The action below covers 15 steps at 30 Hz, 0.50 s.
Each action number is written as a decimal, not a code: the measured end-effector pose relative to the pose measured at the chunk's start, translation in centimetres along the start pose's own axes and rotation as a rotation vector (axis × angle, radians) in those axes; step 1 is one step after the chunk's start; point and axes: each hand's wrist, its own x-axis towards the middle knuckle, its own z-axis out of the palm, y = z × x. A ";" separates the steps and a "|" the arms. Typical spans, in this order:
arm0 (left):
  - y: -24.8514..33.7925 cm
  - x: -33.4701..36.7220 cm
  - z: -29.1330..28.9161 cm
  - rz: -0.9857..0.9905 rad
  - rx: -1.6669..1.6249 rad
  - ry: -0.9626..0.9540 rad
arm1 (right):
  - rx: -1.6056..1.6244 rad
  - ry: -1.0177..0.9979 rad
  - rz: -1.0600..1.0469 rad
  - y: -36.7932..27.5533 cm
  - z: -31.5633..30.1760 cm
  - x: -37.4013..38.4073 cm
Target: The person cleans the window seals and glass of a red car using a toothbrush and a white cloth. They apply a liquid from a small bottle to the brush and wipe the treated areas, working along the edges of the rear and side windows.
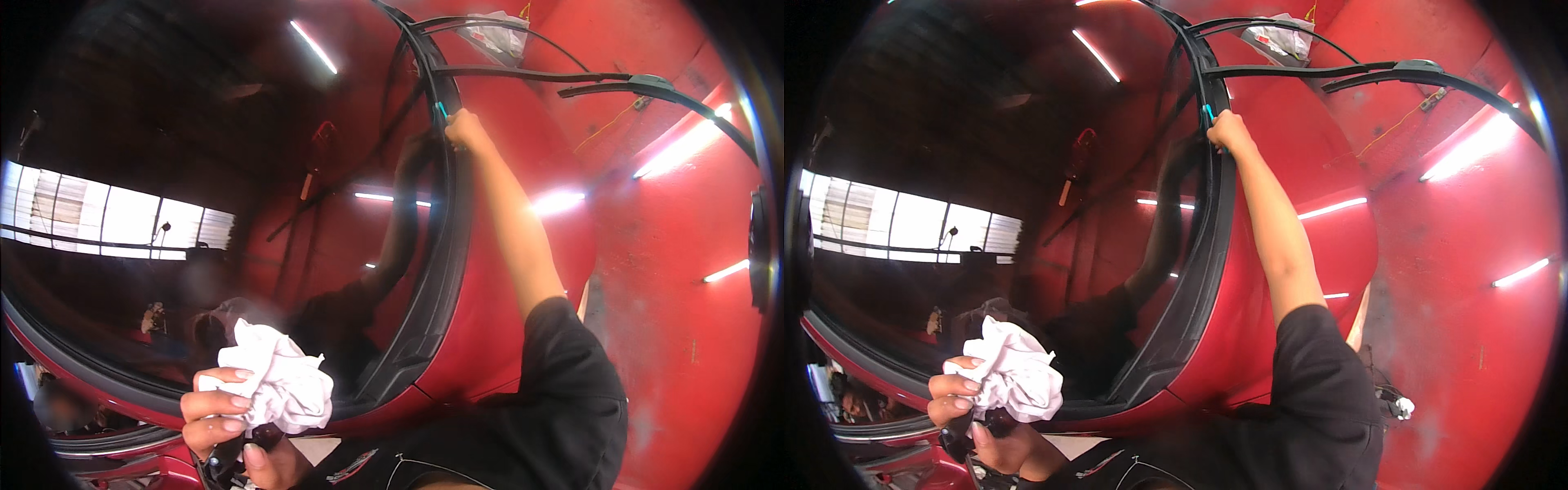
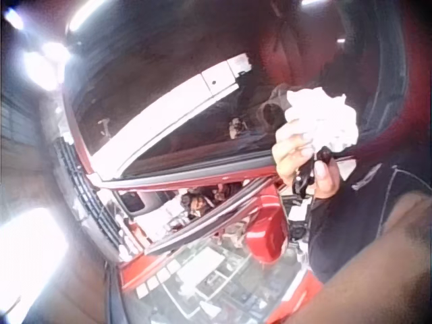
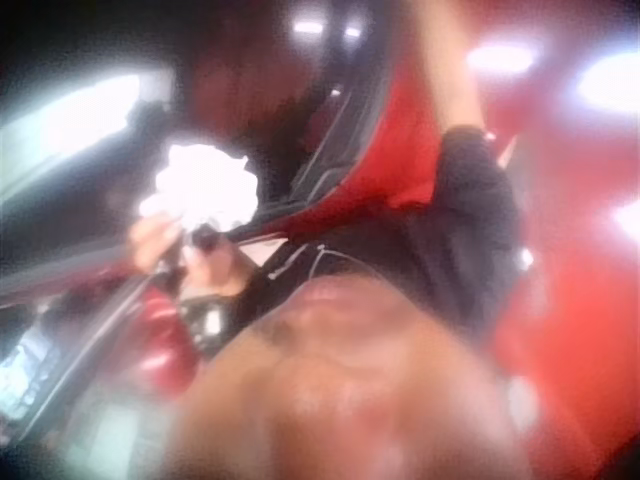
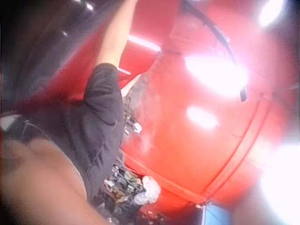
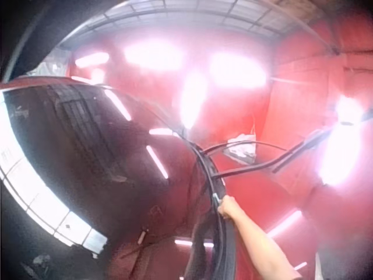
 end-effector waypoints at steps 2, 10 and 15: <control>0.7 0.0 -0.3 -0.014 -0.021 -0.048 | -0.109 -0.033 -0.110 -1.3 0.0 -5.0; 0.4 0.6 0.2 -0.012 -0.004 -0.120 | -0.192 0.069 -0.130 1.3 -0.9 -12.8; 0.1 1.0 0.7 -0.005 0.014 -0.115 | -0.142 -0.026 -0.058 1.1 -0.7 -5.7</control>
